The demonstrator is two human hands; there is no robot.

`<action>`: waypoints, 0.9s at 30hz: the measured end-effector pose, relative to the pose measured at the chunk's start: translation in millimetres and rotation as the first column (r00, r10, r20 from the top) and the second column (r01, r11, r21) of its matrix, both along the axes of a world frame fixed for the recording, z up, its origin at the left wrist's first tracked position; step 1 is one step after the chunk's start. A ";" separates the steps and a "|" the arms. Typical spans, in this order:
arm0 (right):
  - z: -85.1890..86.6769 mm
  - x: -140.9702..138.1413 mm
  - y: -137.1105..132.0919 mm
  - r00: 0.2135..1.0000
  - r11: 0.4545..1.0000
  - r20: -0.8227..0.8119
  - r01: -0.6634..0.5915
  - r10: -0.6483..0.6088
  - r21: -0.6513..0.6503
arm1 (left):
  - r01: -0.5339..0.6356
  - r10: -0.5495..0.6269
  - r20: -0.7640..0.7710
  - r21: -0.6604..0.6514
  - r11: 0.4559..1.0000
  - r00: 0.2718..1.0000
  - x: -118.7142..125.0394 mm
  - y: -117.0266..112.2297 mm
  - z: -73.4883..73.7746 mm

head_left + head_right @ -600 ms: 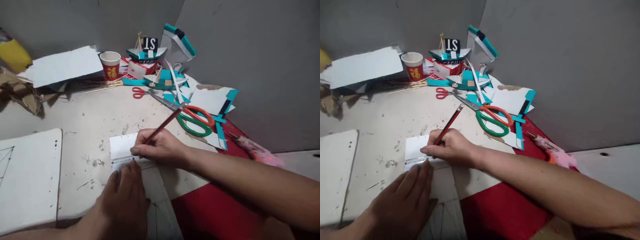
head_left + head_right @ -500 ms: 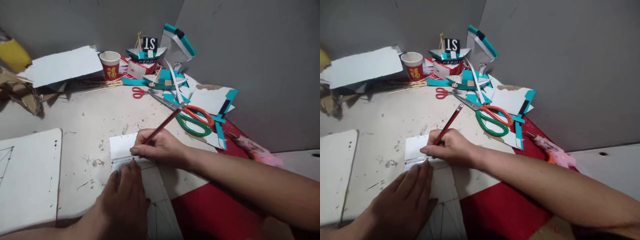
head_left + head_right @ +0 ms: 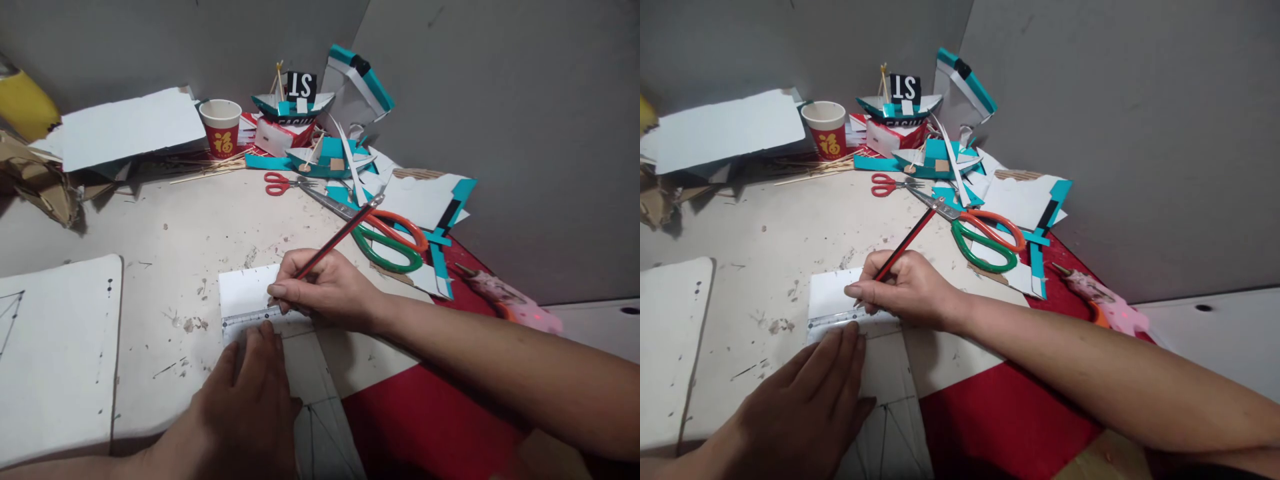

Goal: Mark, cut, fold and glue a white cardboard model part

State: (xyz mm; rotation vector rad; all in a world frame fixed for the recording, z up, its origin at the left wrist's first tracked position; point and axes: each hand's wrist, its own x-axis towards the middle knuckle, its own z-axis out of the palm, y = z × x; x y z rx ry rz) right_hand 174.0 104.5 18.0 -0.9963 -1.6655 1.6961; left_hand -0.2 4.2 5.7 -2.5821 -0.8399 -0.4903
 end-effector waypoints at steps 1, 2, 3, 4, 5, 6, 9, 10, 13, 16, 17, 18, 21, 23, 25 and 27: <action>0.6 0.2 0.1 1.000 1.000 -0.006 0.005 -0.005 -0.018 | -0.001 0.001 0.007 0.004 1.000 1.000 -0.1 -0.3 0.1; 0.9 0.2 0.2 1.000 1.000 -0.001 0.004 -0.004 -0.018 | -0.002 0.002 0.008 0.005 1.000 1.000 -0.3 -0.7 0.2; 1.0 0.1 0.3 1.000 1.000 0.012 0.002 -0.002 -0.008 | 0.001 -0.001 0.010 0.008 1.000 1.000 -0.7 -1.1 0.4; 0.9 0.0 0.3 1.000 1.000 0.027 0.000 0.000 0.006 | 0.006 -0.006 0.004 0.004 1.000 1.000 -1.1 -1.6 0.6; 0.6 -0.3 0.4 0.999 1.000 0.040 -0.002 0.001 0.019 | 0.009 -0.009 -0.001 0.000 1.000 1.000 -1.6 -2.1 0.8; 0.3 -0.5 0.3 0.999 1.000 0.048 -0.005 0.003 0.030 | 0.014 -0.014 -0.008 -0.004 1.000 1.000 -2.1 -2.5 1.0; 0.3 -1.1 -0.4 0.999 1.000 0.043 -0.002 0.000 0.030 | 0.022 -0.023 -0.026 -0.007 1.000 0.999 -3.6 -3.5 1.3; 0.8 -1.1 -0.9 0.999 1.000 0.039 0.001 -0.002 0.021 | 0.025 -0.026 -0.030 -0.013 1.000 0.999 -3.9 -3.9 1.3; 3.2 -0.8 -2.6 0.999 1.000 0.044 0.007 -0.007 -0.010 | 0.033 -0.033 -0.014 -0.030 0.999 0.999 -4.3 -5.5 1.6; 4.8 -0.8 -3.8 0.998 1.000 0.067 -0.002 0.003 -0.017 | 0.047 -0.048 -0.016 -0.047 0.998 0.999 -4.5 -7.6 2.9; 4.9 -0.9 -4.0 0.997 1.000 0.077 -0.008 0.008 -0.004 | 0.050 -0.052 -0.025 -0.057 0.997 0.998 -4.6 -8.2 3.7; 4.7 -1.1 -4.1 0.996 1.000 0.086 -0.013 0.011 0.020 | 0.055 -0.058 -0.032 -0.067 0.996 0.998 -4.6 -8.7 4.6; 3.1 -1.4 -4.1 0.992 0.993 0.128 -0.026 0.011 0.113 | 0.062 -0.065 -0.044 -0.077 0.995 0.997 -4.5 -9.1 7.6; 1.7 -1.3 -4.2 0.988 0.987 0.152 -0.036 0.012 0.154 | 0.068 -0.072 -0.051 -0.085 0.994 0.996 -4.0 -8.7 9.0; 0.4 -1.0 -4.6 0.985 0.983 0.170 -0.045 0.014 0.179 | 0.064 -0.069 -0.054 -0.085 0.994 0.996 -3.1 -8.0 9.5; -0.6 -0.9 -5.1 0.984 0.978 0.175 -0.049 0.013 0.202 | 0.058 -0.062 -0.050 -0.077 0.995 0.997 -2.1 -7.4 9.5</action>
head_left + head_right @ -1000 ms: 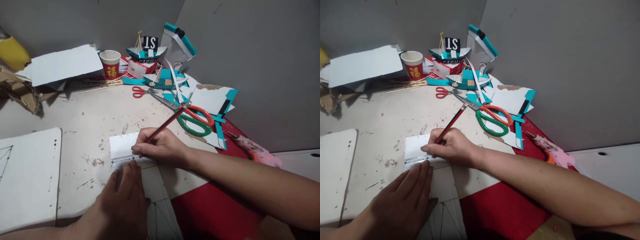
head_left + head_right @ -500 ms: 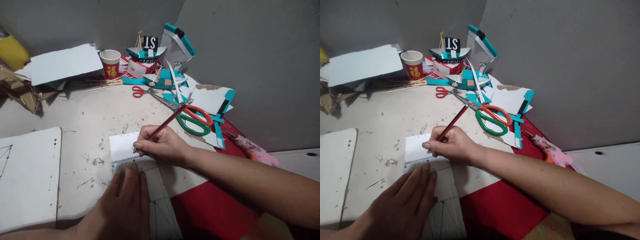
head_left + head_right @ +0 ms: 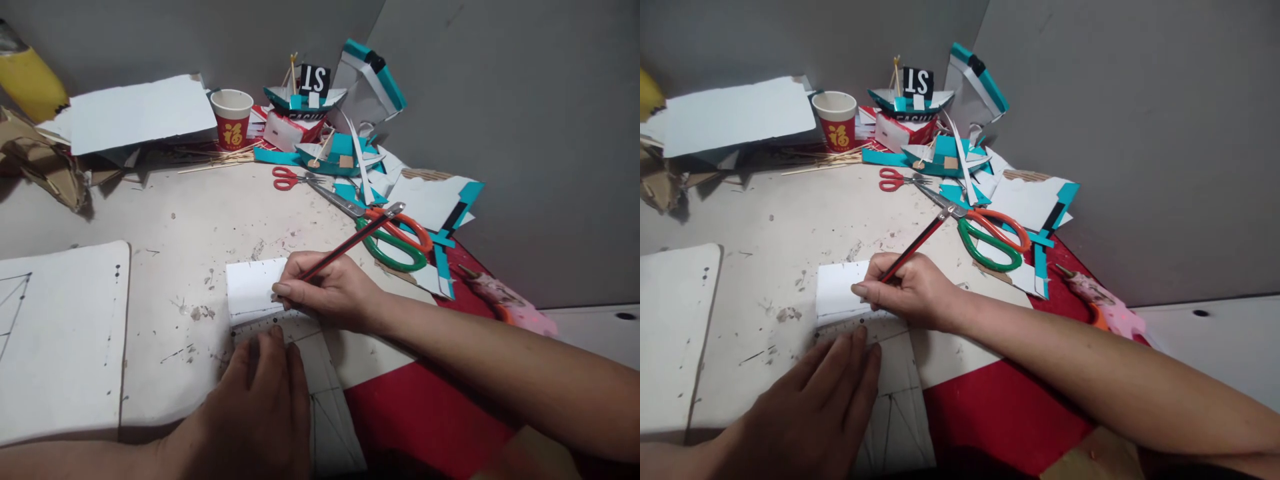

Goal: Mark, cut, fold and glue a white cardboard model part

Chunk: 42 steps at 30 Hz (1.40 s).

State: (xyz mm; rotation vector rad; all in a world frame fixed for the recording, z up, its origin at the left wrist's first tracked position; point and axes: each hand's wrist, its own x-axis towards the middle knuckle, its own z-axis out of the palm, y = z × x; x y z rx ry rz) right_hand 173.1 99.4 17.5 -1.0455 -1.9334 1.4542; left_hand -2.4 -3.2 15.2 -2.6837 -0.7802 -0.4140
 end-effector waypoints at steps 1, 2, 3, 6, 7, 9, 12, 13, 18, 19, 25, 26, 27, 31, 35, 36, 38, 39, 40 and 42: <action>-0.3 -0.1 -0.2 1.000 1.000 0.001 -0.001 0.001 0.011 | -0.004 0.004 0.008 0.007 1.000 1.000 0.3 0.1 0.0; -0.5 -0.3 -0.4 1.000 1.000 0.003 -0.003 0.003 0.020 | -0.006 0.006 0.012 0.009 1.000 1.000 0.3 -0.1 0.0; -0.6 -0.5 -0.6 1.000 1.000 0.005 -0.006 0.006 0.026 | -0.006 0.006 0.010 0.005 1.000 1.000 0.2 -0.5 0.2; -0.7 -1.1 -0.9 1.000 0.999 0.013 -0.009 0.009 0.031 | -0.007 0.007 -0.013 -0.012 1.000 1.000 -0.8 -2.8 0.8; -0.8 -1.2 -0.9 1.000 0.999 0.015 -0.009 0.008 0.032 | -0.009 0.009 -0.020 -0.014 1.000 1.000 -1.1 -3.7 0.9; -1.3 -1.3 -1.0 1.000 0.999 0.014 -0.004 0.003 0.037 | -0.017 0.016 -0.022 -0.021 1.000 1.000 -1.5 -5.2 0.8; -2.5 -1.2 -1.4 1.000 0.999 0.002 0.008 -0.008 0.047 | -0.024 0.023 -0.029 -0.042 0.999 0.999 -1.3 -6.0 -0.5; -2.8 -1.1 -1.5 1.000 0.999 0.000 0.012 -0.012 0.048 | -0.025 0.023 -0.025 -0.041 0.999 0.999 -1.2 -5.9 -1.0; -2.2 -0.2 -1.4 1.000 0.999 0.012 0.009 -0.009 0.049 | -0.010 0.010 -0.030 -0.017 1.000 0.999 -0.9 -4.1 -2.3; -1.8 0.0 -1.4 1.000 0.999 0.014 0.001 -0.001 0.046 | -0.012 0.011 -0.037 -0.020 1.000 0.999 -0.9 -3.8 -2.3; -2.6 0.1 -1.9 1.000 0.999 -0.010 0.027 -0.027 0.026 | -0.010 0.009 -0.044 -0.018 1.000 0.999 -1.3 -4.5 -1.8; -3.0 0.0 -1.8 1.000 0.999 -0.010 0.025 -0.025 0.027 | -0.010 0.009 -0.048 -0.018 1.000 0.999 -1.5 -4.8 -1.6; -3.3 -0.1 -1.7 1.000 0.999 -0.009 0.018 -0.018 0.029 | -0.010 0.009 -0.048 -0.017 1.000 0.999 -1.6 -5.0 -1.2; -3.9 -0.6 -1.8 1.000 0.999 -0.016 0.019 -0.019 0.035 | -0.019 0.018 -0.043 -0.011 1.000 0.999 -1.7 -5.4 -0.2; -2.7 -0.4 -2.3 1.000 1.000 -0.002 0.018 -0.018 0.026 | -0.019 0.018 -0.042 -0.021 1.000 0.999 -1.4 -4.8 0.3; -2.5 -0.2 -2.4 1.000 1.000 0.000 0.014 -0.014 0.023 | -0.016 0.014 -0.048 -0.024 1.000 0.999 -1.3 -4.6 0.3; -2.3 0.2 -2.5 1.000 1.000 -0.008 0.017 -0.017 0.020 | -0.011 0.010 -0.052 -0.015 1.000 0.999 -1.2 -4.3 0.2; -2.4 0.3 -2.6 1.000 1.000 -0.014 0.023 -0.022 0.021 | -0.009 0.008 -0.058 -0.017 1.000 0.998 -1.2 -4.2 0.1; -2.5 0.5 -2.6 1.000 0.999 -0.018 0.026 -0.026 0.024 | -0.009 0.008 -0.056 -0.014 1.000 0.998 -1.1 -4.4 0.1; -2.7 0.5 -2.6 1.000 0.999 -0.012 0.019 -0.018 0.029 | -0.013 0.012 -0.051 -0.016 1.000 0.999 -1.1 -4.8 0.0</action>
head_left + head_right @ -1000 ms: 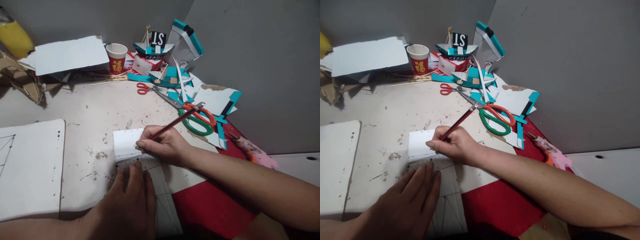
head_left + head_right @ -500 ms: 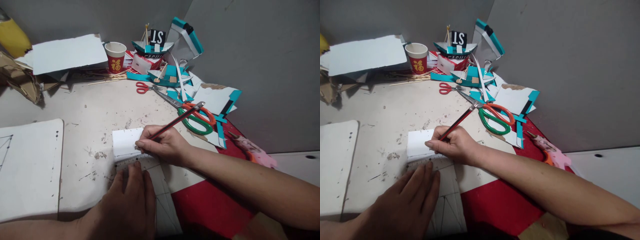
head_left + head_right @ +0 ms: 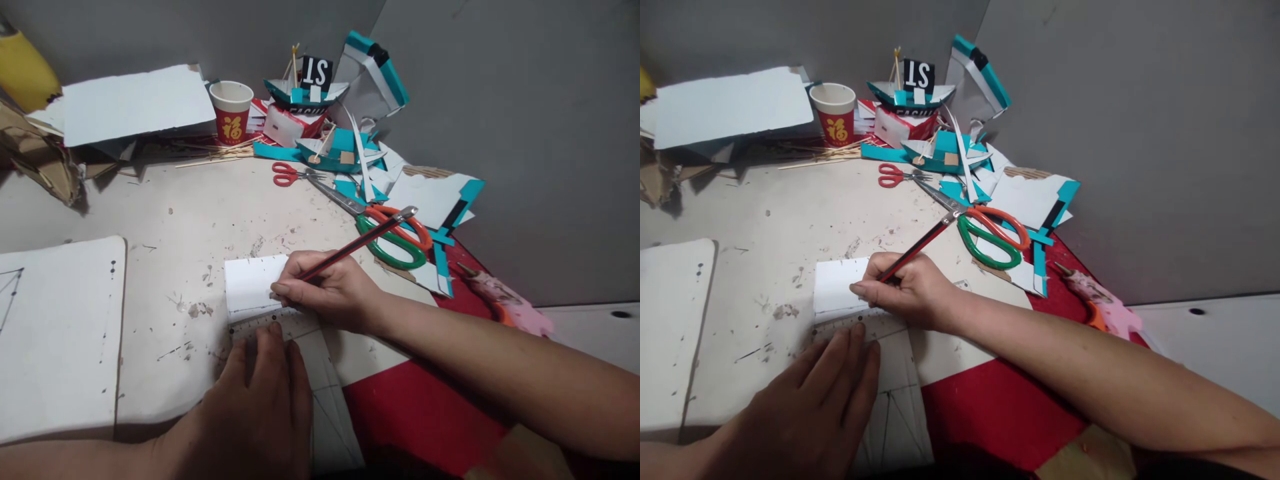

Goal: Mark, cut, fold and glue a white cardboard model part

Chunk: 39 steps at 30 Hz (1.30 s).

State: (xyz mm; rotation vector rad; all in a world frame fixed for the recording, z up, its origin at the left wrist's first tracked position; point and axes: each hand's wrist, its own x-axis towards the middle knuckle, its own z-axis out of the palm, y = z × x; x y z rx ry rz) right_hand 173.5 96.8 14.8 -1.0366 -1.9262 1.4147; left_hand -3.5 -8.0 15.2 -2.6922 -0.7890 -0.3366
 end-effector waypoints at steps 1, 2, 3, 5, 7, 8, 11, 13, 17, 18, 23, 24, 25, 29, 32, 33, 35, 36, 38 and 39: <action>-0.1 -0.1 0.0 1.000 1.000 0.007 -0.008 0.008 0.002 | -0.001 0.001 -0.001 -0.004 1.000 1.000 0.0 -0.2 0.0; -0.2 -0.3 0.0 1.000 1.000 0.010 -0.013 0.013 0.004 | -0.002 0.002 -0.004 -0.006 1.000 1.000 0.0 -0.4 0.1; -0.2 -0.6 0.1 1.000 1.000 0.010 -0.011 0.011 0.005 | -0.001 0.001 -0.005 -0.005 1.000 1.000 -0.1 -0.4 0.2; -0.2 -1.0 0.2 1.000 1.000 0.005 0.001 -0.001 0.010 | -0.001 0.001 -0.007 -0.004 1.000 1.000 -0.3 -0.1 0.3; 0.0 -1.1 0.2 1.000 1.000 0.007 0.002 -0.002 0.012 | 0.001 -0.001 -0.006 -0.001 1.000 1.000 -0.4 0.6 0.3; 0.0 -1.1 0.2 1.000 1.000 0.010 -0.006 0.006 0.013 | 0.001 -0.001 -0.007 -0.002 1.000 1.000 -0.3 1.0 0.2; -0.3 -0.6 0.0 1.000 1.000 0.004 -0.009 0.009 0.013 | 0.008 -0.008 0.001 -0.008 1.000 1.000 0.0 1.3 0.3; -0.9 -0.8 0.1 1.000 1.000 -0.001 0.007 -0.007 0.016 | -0.001 0.001 0.009 -0.012 1.000 1.000 0.0 0.9 0.7; 1.2 -2.3 1.0 1.000 1.000 -0.004 -0.029 0.029 -0.005 | -0.003 0.003 -0.001 -0.008 1.000 1.000 -1.2 0.7 1.8; 3.6 -1.6 0.9 0.999 0.999 -0.027 -0.030 0.030 -0.025 | 0.000 0.000 -0.004 -0.008 1.000 1.000 -1.6 0.9 1.9; 24.4 23.0 -4.9 0.997 0.993 -0.049 0.066 -0.061 0.096 | 0.010 -0.010 0.018 0.007 1.000 1.000 -1.0 1.1 -0.1; 27.9 32.2 -7.0 0.999 0.976 0.018 0.032 -0.037 0.216 | 0.002 -0.002 0.029 0.010 1.000 1.000 -0.6 0.4 -1.1; 30.0 42.1 -9.4 0.995 0.937 0.102 -0.040 0.005 0.346 | -0.013 0.013 0.039 0.013 1.000 0.999 -0.1 -0.3 -2.1; 24.0 76.0 -20.2 0.904 0.740 0.421 -0.334 0.076 0.584 | -0.058 0.058 0.039 -0.001 0.998 0.998 0.3 -2.6 -4.0; 12.4 89.0 -26.0 0.874 0.689 0.485 -0.372 0.033 0.622 | -0.059 0.059 0.018 -0.007 0.998 0.998 -1.5 -1.9 -2.5; 9.2 91.6 -27.0 0.876 0.681 0.481 -0.368 0.026 0.634 | -0.059 0.059 0.005 -0.016 0.998 0.998 -2.4 -1.3 -1.6; 5.2 95.9 -27.8 0.884 0.661 0.467 -0.362 0.019 0.658 | -0.056 0.055 -0.023 -0.045 0.997 0.998 -4.2 0.2 0.3; 4.2 98.1 -27.9 0.883 0.648 0.468 -0.367 0.018 0.667 | -0.054 0.053 -0.032 -0.059 0.997 0.998 -5.0 1.1 1.3; 3.5 102.8 -28.0 0.871 0.628 0.490 -0.393 0.022 0.671 | -0.054 0.050 -0.042 -0.093 0.994 0.998 -6.0 3.2 3.3; 3.6 105.5 -28.1 0.864 0.622 0.503 -0.407 0.025 0.669 | -0.053 0.048 -0.044 -0.112 0.992 0.998 -6.3 4.4 4.3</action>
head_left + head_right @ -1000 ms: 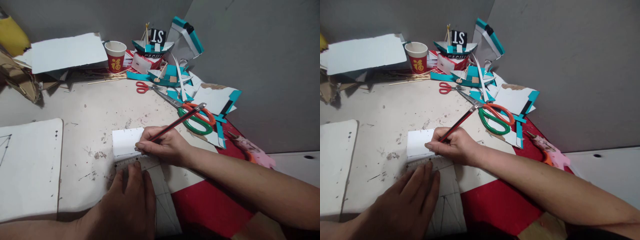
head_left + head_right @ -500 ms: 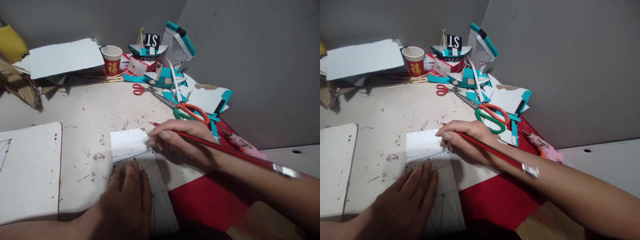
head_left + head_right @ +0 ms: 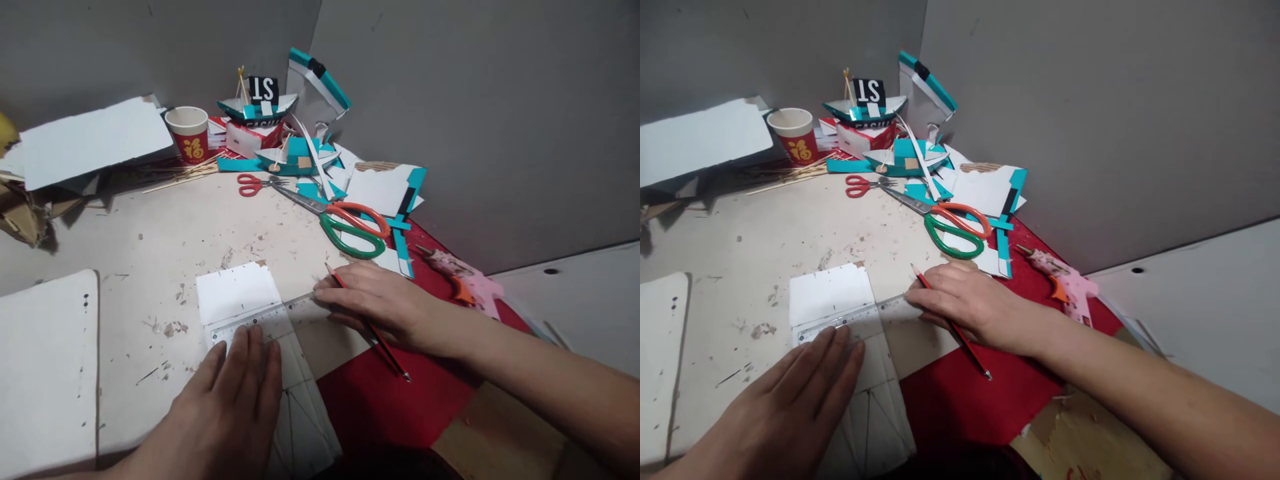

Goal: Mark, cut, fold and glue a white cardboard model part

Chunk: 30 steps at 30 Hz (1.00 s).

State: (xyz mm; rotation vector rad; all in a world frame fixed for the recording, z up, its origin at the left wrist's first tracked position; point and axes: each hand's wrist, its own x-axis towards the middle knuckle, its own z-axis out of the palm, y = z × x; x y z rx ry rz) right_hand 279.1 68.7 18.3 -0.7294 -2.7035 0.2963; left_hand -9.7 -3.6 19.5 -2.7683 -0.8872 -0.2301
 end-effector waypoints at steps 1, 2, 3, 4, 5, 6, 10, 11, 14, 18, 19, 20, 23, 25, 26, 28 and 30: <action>0.3 2.9 -0.1 1.000 1.000 0.010 -0.004 0.003 0.003 | 0.007 -0.007 -0.002 -0.018 1.000 1.000 0.0 1.2 0.9; 0.7 5.9 -0.3 1.000 1.000 0.014 -0.004 0.004 0.006 | 0.016 -0.016 -0.005 -0.035 0.999 1.000 0.0 2.2 1.8; 1.2 9.0 -0.5 1.000 1.000 0.012 -0.001 0.001 0.012 | 0.022 -0.023 -0.013 -0.046 0.999 1.000 0.2 3.1 2.5; 1.7 12.3 -0.6 1.000 1.000 0.006 0.008 -0.008 0.021 | 0.023 -0.024 -0.024 -0.051 0.998 0.999 0.3 3.7 3.2; 2.2 15.5 -0.7 1.000 0.999 0.005 0.021 -0.021 0.029 | 0.019 -0.020 -0.036 -0.052 0.998 0.999 0.3 4.0 3.7; 2.6 18.7 -0.8 0.999 0.999 0.008 0.036 -0.036 0.036 | 0.009 -0.012 -0.045 -0.048 0.999 0.999 0.3 4.1 4.2; 3.1 29.4 -1.2 0.996 0.995 0.021 0.081 -0.083 0.065 | -0.012 0.011 -0.049 -0.020 1.000 0.999 -0.6 3.3 4.9; 3.0 31.2 -1.2 0.996 0.994 0.019 0.083 -0.084 0.070 | -0.012 0.011 -0.046 -0.010 1.000 0.999 -0.9 3.2 5.1; 2.4 35.0 -1.1 0.996 0.993 0.010 0.085 -0.086 0.078 | -0.016 0.016 -0.046 0.002 1.000 0.999 -1.2 4.0 6.2; 2.2 38.4 -1.9 0.996 0.994 -0.004 0.089 -0.089 0.070 | -0.015 0.012 -0.094 -0.031 0.999 0.996 -0.9 6.8 8.5; 2.2 39.1 -2.3 0.996 0.994 -0.005 0.091 -0.091 0.067 | -0.015 0.010 -0.107 -0.043 0.999 0.994 -0.9 7.6 9.1; 2.1 39.8 -2.6 0.996 0.994 -0.007 0.093 -0.093 0.064 | -0.016 0.010 -0.114 -0.051 0.999 0.993 -1.0 8.5 9.6; 1.6 40.7 -2.4 0.995 0.993 -0.013 0.099 -0.099 0.058 | -0.004 -0.004 -0.128 -0.065 0.998 0.992 -1.0 11.1 10.6; 1.0 40.6 -1.3 0.995 0.993 -0.012 0.101 -0.101 0.054 | 0.008 -0.017 -0.126 -0.068 0.998 0.992 -0.3 12.9 10.7; 0.7 40.5 -0.7 0.995 0.993 -0.012 0.102 -0.102 0.056 | 0.012 -0.020 -0.115 -0.068 0.998 0.993 0.3 13.7 10.6; 0.0 40.6 0.2 0.994 0.992 0.000 0.110 -0.110 0.054 | 0.012 -0.018 -0.090 -0.067 0.998 0.996 1.5 15.0 10.2; -0.7 41.4 0.3 0.992 0.990 0.021 0.125 -0.127 0.060 | 0.014 -0.019 -0.072 -0.077 0.997 0.997 2.4 16.0 10.0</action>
